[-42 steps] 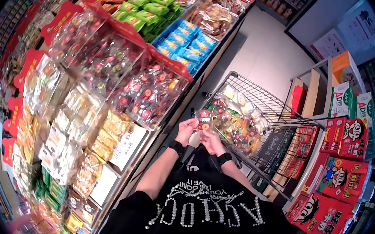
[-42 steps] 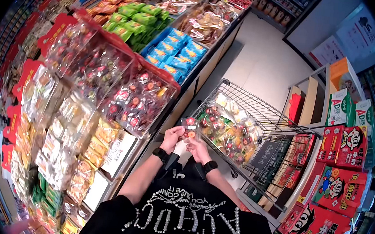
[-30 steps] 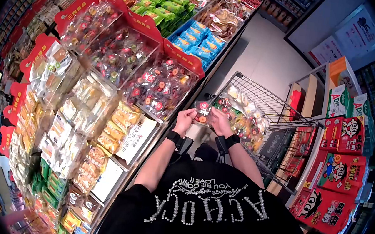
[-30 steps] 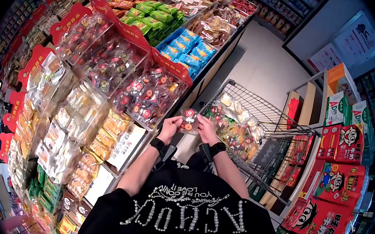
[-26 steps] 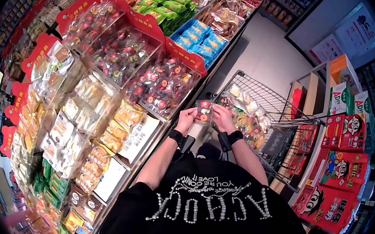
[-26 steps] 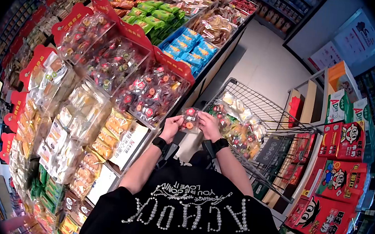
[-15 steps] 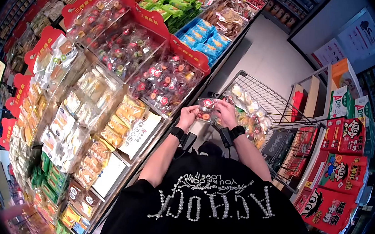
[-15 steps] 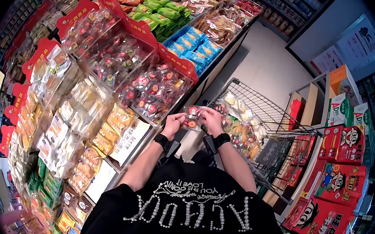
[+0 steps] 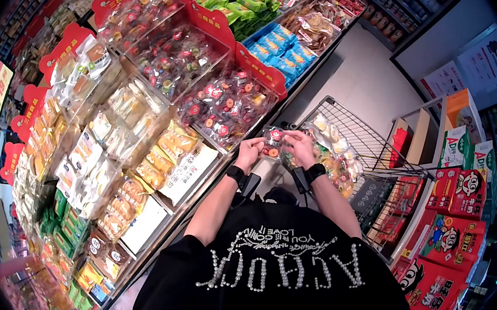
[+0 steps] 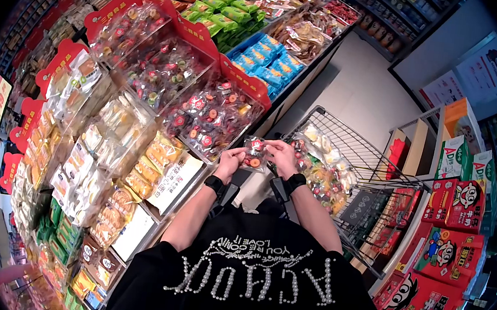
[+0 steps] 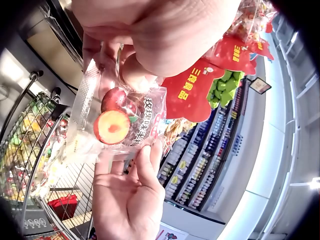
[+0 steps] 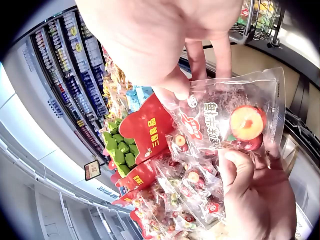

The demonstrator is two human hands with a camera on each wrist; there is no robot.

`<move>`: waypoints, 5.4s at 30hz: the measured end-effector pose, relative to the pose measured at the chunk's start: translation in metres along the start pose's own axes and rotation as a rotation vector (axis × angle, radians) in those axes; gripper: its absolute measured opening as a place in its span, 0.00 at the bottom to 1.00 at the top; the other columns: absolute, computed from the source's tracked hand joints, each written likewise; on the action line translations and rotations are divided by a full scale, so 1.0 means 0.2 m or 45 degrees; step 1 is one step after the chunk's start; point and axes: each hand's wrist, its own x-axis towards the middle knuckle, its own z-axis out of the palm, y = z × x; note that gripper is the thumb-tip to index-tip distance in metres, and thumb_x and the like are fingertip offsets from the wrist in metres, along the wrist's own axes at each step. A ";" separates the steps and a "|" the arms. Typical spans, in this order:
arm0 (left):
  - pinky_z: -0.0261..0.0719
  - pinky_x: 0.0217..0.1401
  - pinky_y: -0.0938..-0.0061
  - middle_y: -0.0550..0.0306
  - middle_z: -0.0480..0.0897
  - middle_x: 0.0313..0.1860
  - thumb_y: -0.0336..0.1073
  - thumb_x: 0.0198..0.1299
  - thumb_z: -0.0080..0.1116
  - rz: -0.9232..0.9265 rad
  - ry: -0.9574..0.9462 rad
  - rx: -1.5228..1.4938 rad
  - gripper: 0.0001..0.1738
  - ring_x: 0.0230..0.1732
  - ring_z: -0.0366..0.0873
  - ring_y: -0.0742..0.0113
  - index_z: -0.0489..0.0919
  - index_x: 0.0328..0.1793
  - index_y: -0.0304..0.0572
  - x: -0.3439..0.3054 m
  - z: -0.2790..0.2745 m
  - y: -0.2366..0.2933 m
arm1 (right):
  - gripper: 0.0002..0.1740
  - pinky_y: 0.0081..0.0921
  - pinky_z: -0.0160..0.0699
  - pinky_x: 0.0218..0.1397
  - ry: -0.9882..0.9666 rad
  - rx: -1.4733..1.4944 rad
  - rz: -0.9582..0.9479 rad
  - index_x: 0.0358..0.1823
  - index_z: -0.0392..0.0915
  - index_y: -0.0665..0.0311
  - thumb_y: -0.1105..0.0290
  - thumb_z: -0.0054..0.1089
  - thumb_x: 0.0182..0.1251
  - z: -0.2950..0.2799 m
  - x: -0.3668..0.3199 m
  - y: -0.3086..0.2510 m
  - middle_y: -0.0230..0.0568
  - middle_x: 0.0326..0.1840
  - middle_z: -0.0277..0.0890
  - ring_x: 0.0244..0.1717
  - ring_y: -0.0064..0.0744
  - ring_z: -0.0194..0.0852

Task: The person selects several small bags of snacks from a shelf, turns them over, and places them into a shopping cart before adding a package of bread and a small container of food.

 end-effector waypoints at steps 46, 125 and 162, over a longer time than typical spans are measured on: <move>0.76 0.35 0.80 0.52 0.79 0.37 0.26 0.57 0.45 -0.262 -0.287 0.124 0.10 0.34 0.77 0.69 0.72 0.45 0.32 0.33 0.33 -0.02 | 0.09 0.17 0.59 0.12 0.705 0.019 0.167 0.36 0.73 0.69 0.76 0.43 0.59 -0.61 0.09 0.44 0.36 0.21 0.71 0.14 0.20 0.63; 0.76 0.28 0.82 0.62 0.78 0.31 0.28 0.61 0.44 -0.103 -0.107 -0.223 0.12 0.28 0.75 0.76 0.72 0.50 0.40 0.18 0.10 0.15 | 0.18 0.24 0.74 0.42 -0.128 0.293 0.238 0.47 0.69 0.67 0.59 0.46 0.66 -0.13 -0.05 0.20 0.42 0.41 0.74 0.41 0.33 0.75; 0.75 0.32 0.82 0.62 0.76 0.35 0.32 0.60 0.46 0.072 -0.003 -0.312 0.16 0.33 0.75 0.74 0.69 0.54 0.39 0.24 -0.24 0.44 | 0.09 0.18 0.69 0.29 -0.215 0.212 0.075 0.39 0.74 0.67 0.70 0.51 0.62 0.25 0.32 -0.05 0.33 0.30 0.73 0.25 0.21 0.67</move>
